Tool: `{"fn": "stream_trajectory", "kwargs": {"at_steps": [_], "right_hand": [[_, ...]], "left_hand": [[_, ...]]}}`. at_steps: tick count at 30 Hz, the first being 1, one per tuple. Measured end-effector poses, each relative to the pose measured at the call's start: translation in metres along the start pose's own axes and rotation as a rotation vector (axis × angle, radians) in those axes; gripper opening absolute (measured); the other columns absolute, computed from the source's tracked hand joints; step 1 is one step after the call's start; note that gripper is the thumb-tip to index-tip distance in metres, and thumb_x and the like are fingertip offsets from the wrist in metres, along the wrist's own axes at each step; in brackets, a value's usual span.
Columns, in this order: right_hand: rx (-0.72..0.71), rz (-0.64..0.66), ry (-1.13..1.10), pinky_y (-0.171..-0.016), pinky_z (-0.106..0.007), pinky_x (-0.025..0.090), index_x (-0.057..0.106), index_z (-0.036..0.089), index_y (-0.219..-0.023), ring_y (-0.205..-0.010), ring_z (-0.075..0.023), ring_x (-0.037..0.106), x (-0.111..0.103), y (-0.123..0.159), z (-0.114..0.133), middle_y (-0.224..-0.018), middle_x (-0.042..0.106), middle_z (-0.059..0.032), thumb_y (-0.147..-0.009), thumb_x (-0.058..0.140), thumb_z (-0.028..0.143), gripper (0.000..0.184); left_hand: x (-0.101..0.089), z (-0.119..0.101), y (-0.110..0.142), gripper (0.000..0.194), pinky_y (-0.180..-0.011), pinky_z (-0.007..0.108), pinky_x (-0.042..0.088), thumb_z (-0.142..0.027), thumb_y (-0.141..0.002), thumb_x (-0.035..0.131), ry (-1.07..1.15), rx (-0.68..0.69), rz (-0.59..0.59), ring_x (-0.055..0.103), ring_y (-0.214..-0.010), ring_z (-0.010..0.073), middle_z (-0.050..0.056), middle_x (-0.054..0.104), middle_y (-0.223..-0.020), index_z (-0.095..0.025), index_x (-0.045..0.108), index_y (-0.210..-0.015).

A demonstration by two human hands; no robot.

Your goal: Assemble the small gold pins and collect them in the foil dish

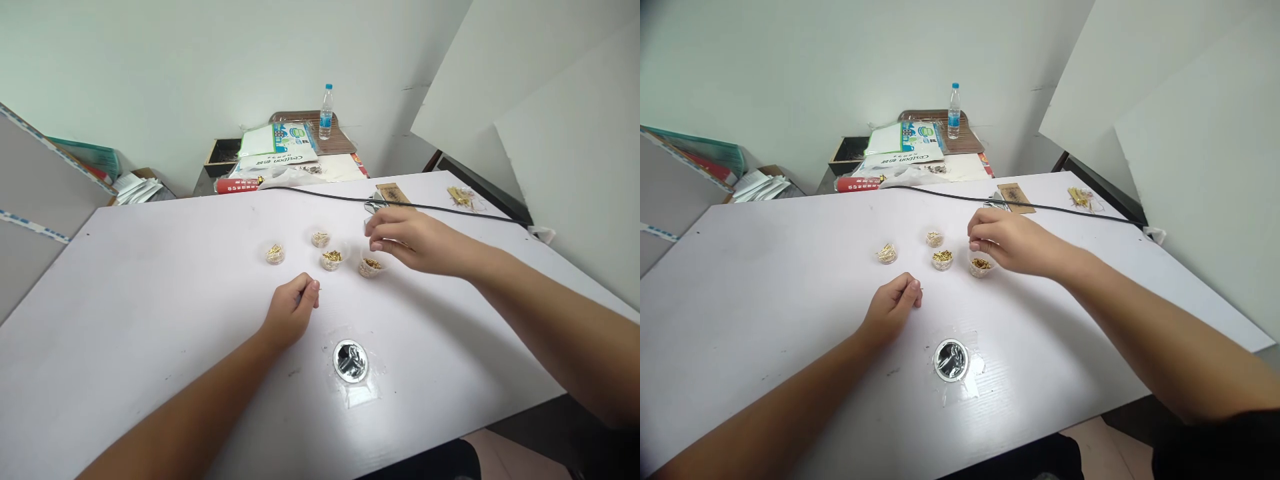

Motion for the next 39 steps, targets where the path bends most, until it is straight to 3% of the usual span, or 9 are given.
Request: {"fn": "stream_trajectory", "kwargs": {"at_steps": [3, 8, 14, 20, 24, 27, 30, 33, 39], "right_hand": [[-0.024, -0.106, -0.044, -0.071, -0.033, 0.048, 0.067, 0.016, -0.087, -0.080, -0.0201, 0.061, 0.001, 0.009, 0.015, -0.088, 0.065, -0.0096, -0.098, 0.047, 0.024, 0.024], [0.072, -0.086, 0.156, -0.067, -0.032, 0.046, 0.071, 0.018, -0.086, -0.083, -0.0211, 0.064, -0.001, 0.017, 0.001, -0.097, 0.068, -0.0093, -0.095, 0.053, 0.028, 0.023], [0.120, 0.149, 0.286, -0.062, -0.030, 0.043, 0.076, 0.022, -0.085, -0.085, -0.0207, 0.066, -0.006, 0.016, -0.019, -0.107, 0.071, -0.0046, -0.089, 0.059, 0.027, 0.018], [0.161, 0.224, 0.242, -0.066, -0.029, 0.041, 0.074, 0.023, -0.102, -0.090, -0.0206, 0.066, -0.005, -0.022, -0.001, -0.109, 0.071, -0.0049, -0.093, 0.054, 0.028, 0.022], [0.162, 0.342, 0.291, -0.062, -0.028, 0.034, 0.073, 0.022, -0.102, -0.086, -0.0198, 0.064, 0.015, -0.061, 0.015, -0.103, 0.072, -0.0059, -0.095, 0.050, 0.023, 0.024], [0.122, 0.472, 0.384, -0.059, -0.029, 0.029, 0.074, 0.023, -0.100, -0.084, -0.0201, 0.063, 0.032, -0.081, 0.024, -0.102, 0.071, -0.0063, -0.089, 0.059, 0.022, 0.019], [0.074, 0.524, 0.469, -0.057, -0.030, 0.026, 0.076, 0.023, -0.093, -0.085, -0.0212, 0.060, 0.042, -0.089, 0.030, -0.100, 0.067, -0.0077, -0.084, 0.066, 0.021, 0.013], [-0.034, 0.479, 0.533, -0.060, -0.031, 0.027, 0.077, 0.023, -0.086, -0.097, -0.0249, 0.056, 0.045, -0.089, 0.034, -0.110, 0.062, -0.0119, -0.083, 0.066, 0.018, 0.012], [-0.098, 0.505, 0.513, -0.083, -0.037, 0.035, 0.081, 0.028, -0.092, -0.115, -0.0322, 0.046, 0.049, -0.089, 0.034, -0.130, 0.053, -0.0138, -0.081, 0.071, 0.023, 0.015]], "left_hand": [[0.000, -0.001, 0.000, 0.036, -0.059, 0.026, 0.038, -0.041, -0.097, 0.041, 0.017, 0.010, 0.012, 0.045, -0.061, 0.0126, 0.000, 0.054, -0.067, -0.019, 0.047, -0.069], [-0.001, 0.000, -0.001, 0.036, -0.059, 0.026, 0.037, -0.042, -0.097, 0.041, 0.025, 0.006, 0.014, 0.044, -0.060, 0.0124, 0.000, 0.054, -0.066, -0.019, 0.046, -0.070], [0.000, 0.001, -0.003, 0.036, -0.059, 0.026, 0.037, -0.042, -0.097, 0.040, 0.020, 0.016, 0.017, 0.045, -0.060, 0.0126, 0.000, 0.053, -0.065, -0.019, 0.045, -0.069], [0.001, 0.003, -0.002, 0.038, -0.059, 0.026, 0.036, -0.044, -0.098, 0.040, 0.040, 0.013, 0.016, 0.044, -0.060, 0.0123, -0.001, 0.052, -0.065, -0.019, 0.046, -0.069], [0.001, 0.004, -0.002, 0.038, -0.059, 0.026, 0.036, -0.043, -0.098, 0.041, 0.062, 0.012, 0.000, 0.043, -0.060, 0.0121, -0.001, 0.052, -0.064, -0.019, 0.046, -0.069], [0.001, 0.004, -0.002, 0.037, -0.060, 0.026, 0.036, -0.043, -0.098, 0.041, 0.083, 0.028, 0.005, 0.044, -0.060, 0.0121, -0.001, 0.053, -0.065, -0.019, 0.046, -0.070], [0.001, 0.004, -0.001, 0.038, -0.059, 0.026, 0.035, -0.043, -0.098, 0.041, 0.100, 0.037, 0.012, 0.042, -0.058, 0.0115, -0.001, 0.052, -0.064, -0.019, 0.046, -0.070], [0.001, 0.004, -0.001, 0.038, -0.059, 0.026, 0.034, -0.043, -0.099, 0.041, 0.112, 0.048, 0.011, 0.042, -0.058, 0.0110, -0.002, 0.051, -0.064, -0.019, 0.044, -0.069], [0.002, 0.003, -0.001, 0.038, -0.058, 0.025, 0.033, -0.041, -0.098, 0.042, 0.122, 0.069, 0.013, 0.041, -0.058, 0.0105, -0.002, 0.051, -0.064, -0.018, 0.044, -0.068]]}}
Point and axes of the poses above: each hand's wrist, its own y-axis away from the middle knuckle, its own x-axis out of the palm, z = x × y, the point moved 2 cm from there along -y, towards the middle knuckle
